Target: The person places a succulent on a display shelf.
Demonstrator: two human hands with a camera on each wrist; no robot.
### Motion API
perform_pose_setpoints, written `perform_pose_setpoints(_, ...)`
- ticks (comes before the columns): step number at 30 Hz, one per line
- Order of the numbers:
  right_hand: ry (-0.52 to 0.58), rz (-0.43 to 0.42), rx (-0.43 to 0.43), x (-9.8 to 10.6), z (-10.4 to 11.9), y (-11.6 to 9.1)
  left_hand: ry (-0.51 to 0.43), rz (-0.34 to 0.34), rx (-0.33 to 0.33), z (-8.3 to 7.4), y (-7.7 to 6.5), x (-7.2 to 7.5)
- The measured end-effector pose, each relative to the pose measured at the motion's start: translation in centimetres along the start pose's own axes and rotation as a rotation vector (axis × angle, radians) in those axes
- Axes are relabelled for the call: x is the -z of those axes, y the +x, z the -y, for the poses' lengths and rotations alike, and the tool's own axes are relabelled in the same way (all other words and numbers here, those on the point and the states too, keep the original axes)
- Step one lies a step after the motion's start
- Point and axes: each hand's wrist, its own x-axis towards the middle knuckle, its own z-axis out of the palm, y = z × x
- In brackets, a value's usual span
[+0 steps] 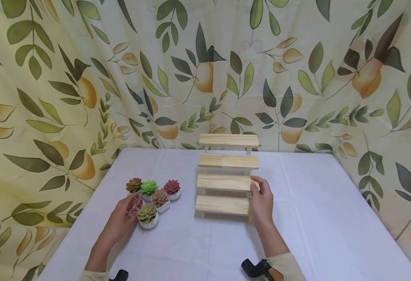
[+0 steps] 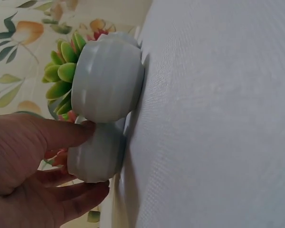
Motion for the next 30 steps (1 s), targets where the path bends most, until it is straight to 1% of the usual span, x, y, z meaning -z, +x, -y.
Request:
perform_pose_setpoints(6, -0.007, -0.001, 0.006, 0.0, -0.2, -0.2, 0.005, 0.012, -0.01, -0.1, -0.2, 0.2)
perform_pose_setpoints(13, -0.005, -0.006, 0.017, 0.0, -0.4, -0.1, 0.03, 0.01, -0.03, 0.2, -0.1, 0.4)
perform_pose_setpoints(19, 0.009, 0.024, 0.032, 0.4, -0.4, -0.2, 0.042, 0.014, -0.036, 0.3, -0.1, 0.2)
perform_pose_setpoints(21, 0.02, 0.03, 0.025, 0.5, -0.4, -0.2, 0.053, 0.007, -0.031, 0.2, -0.2, 0.3)
perform_pose_setpoints(22, 0.021, 0.033, 0.017, 0.4, -0.1, -0.4, 0.058, 0.002, -0.024, 0.1, -0.3, 0.4)
perform_pose_setpoints(26, 0.027, 0.036, 0.011, 0.3, -0.2, -0.2, 0.063, -0.004, 0.022, -0.2, -0.5, 1.0)
perform_pose_setpoints(28, 0.027, 0.036, 0.019, 0.3, -0.3, -0.2, 0.054, -0.01, 0.04, -0.3, -0.5, 1.4)
perform_pose_setpoints(30, 0.028, 0.035, 0.036, 0.4, -0.5, -0.1, 0.038, -0.021, 0.04, -0.5, -0.5, 1.7)
